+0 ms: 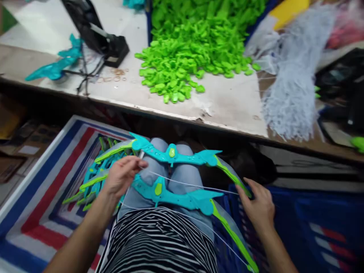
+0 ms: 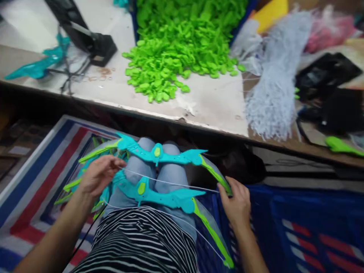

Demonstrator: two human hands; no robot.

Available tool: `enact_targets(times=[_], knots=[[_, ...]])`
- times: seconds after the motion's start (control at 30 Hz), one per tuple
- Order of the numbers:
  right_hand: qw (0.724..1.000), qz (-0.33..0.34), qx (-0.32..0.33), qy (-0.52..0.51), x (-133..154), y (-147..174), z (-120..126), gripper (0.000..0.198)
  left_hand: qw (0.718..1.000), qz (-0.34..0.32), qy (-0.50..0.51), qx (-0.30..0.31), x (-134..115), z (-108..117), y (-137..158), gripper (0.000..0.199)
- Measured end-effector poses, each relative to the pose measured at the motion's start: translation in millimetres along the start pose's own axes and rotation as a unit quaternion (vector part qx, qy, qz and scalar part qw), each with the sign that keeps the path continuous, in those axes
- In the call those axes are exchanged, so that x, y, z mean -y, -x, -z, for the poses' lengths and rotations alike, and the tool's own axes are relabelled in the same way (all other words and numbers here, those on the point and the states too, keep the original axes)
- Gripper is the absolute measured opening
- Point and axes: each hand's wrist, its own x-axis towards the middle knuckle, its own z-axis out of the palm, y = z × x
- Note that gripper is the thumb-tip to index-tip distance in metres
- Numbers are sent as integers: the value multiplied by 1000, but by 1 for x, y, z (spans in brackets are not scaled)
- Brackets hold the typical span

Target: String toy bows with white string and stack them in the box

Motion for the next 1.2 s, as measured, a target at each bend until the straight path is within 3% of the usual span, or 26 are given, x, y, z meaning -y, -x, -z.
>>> enact_targets(times=[0.1, 0.2, 0.27, 0.33, 0.43, 0.53, 0.63, 0.87, 1.2], knots=[[992, 103, -9, -67, 70, -54, -25, 28, 999, 35, 17, 25, 19, -15, 8, 37], [963, 217, 77, -138, 167, -92, -69, 34, 994, 69, 42, 76, 25, -24, 10, 39], [952, 245, 133, -126, 220, -104, -101, 39, 991, 80, 49, 92, 23, -23, 10, 39], [943, 247, 190, -116, 248, -112, -125, 39, 995, 58, 49, 67, 18, -14, 10, 39], [911, 264, 270, -166, 245, -133, -142, 38, 996, -51, 34, -58, 7, 15, 6, 36], [866, 258, 351, -246, 221, -162, -141, 41, 969, -161, 12, -186, -4, 53, -3, 32], [836, 223, 413, -283, 208, -180, -137, 41, 944, -213, -25, -249, -13, 79, -18, 31], [813, 206, 448, -310, 209, -178, -141, 41, 933, -250, -101, -238, -30, 87, -56, 24], [820, 210, 438, -304, 208, -178, -141, 40, 908, -272, -189, -255, -34, 88, -60, 18]])
